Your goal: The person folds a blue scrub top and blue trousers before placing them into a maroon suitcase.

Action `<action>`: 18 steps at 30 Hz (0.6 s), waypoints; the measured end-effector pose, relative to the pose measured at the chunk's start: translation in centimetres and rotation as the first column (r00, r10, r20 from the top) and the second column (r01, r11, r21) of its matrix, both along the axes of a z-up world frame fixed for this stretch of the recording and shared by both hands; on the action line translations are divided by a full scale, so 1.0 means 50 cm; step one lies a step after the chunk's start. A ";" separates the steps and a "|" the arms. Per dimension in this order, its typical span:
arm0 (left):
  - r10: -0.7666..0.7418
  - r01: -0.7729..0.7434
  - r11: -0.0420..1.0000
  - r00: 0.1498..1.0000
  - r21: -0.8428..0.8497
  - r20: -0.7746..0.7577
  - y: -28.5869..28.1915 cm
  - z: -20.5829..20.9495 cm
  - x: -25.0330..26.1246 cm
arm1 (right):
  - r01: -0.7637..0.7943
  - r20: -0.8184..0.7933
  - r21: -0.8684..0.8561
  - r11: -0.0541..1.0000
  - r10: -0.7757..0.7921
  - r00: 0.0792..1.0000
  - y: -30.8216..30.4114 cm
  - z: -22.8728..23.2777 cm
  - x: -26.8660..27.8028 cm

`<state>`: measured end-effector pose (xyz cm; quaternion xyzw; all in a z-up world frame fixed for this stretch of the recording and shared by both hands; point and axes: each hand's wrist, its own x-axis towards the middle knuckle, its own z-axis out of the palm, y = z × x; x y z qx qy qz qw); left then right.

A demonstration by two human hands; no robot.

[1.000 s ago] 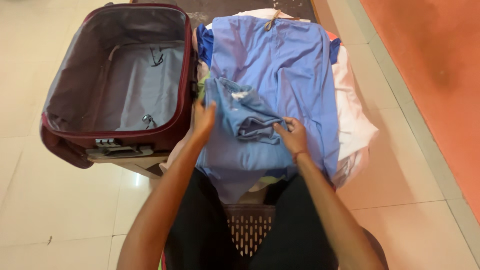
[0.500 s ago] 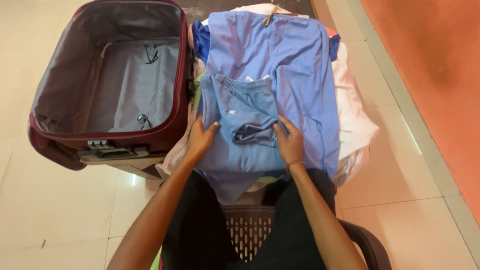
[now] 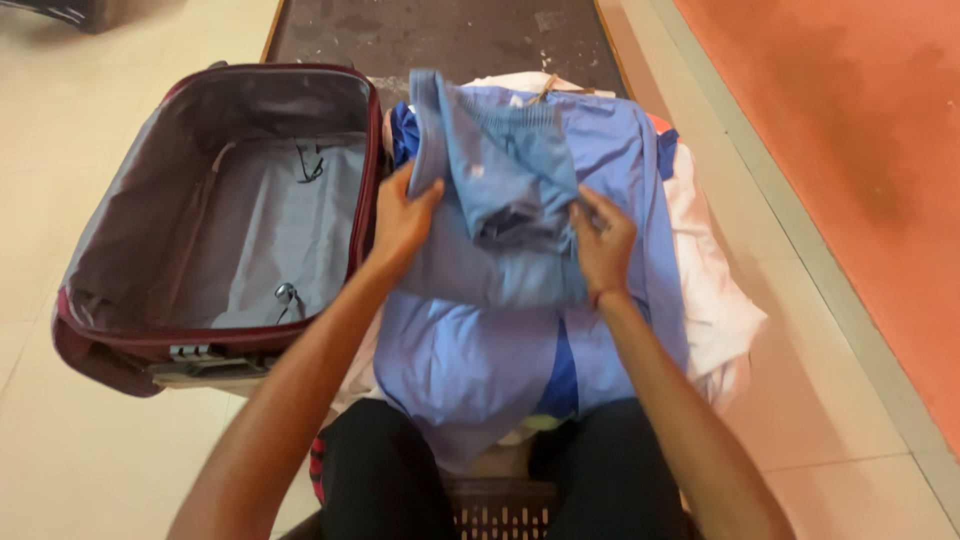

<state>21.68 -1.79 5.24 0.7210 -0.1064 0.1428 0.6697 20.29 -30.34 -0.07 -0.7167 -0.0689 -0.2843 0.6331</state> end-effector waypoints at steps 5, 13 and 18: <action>0.219 -0.298 0.923 0.927 0.244 0.305 0.007 -0.016 0.258 | -0.001 0.033 -0.006 1.000 0.001 0.999 -0.035 0.017 0.256; 0.273 -0.265 0.771 0.959 0.579 0.076 -0.046 -0.225 0.134 | 0.264 0.079 -0.593 0.760 -0.271 0.959 0.000 -0.137 0.235; 0.274 -0.276 0.652 0.954 0.706 0.120 -0.058 -0.307 -0.057 | 0.241 0.125 -0.816 0.525 -0.247 0.961 0.021 -0.182 0.092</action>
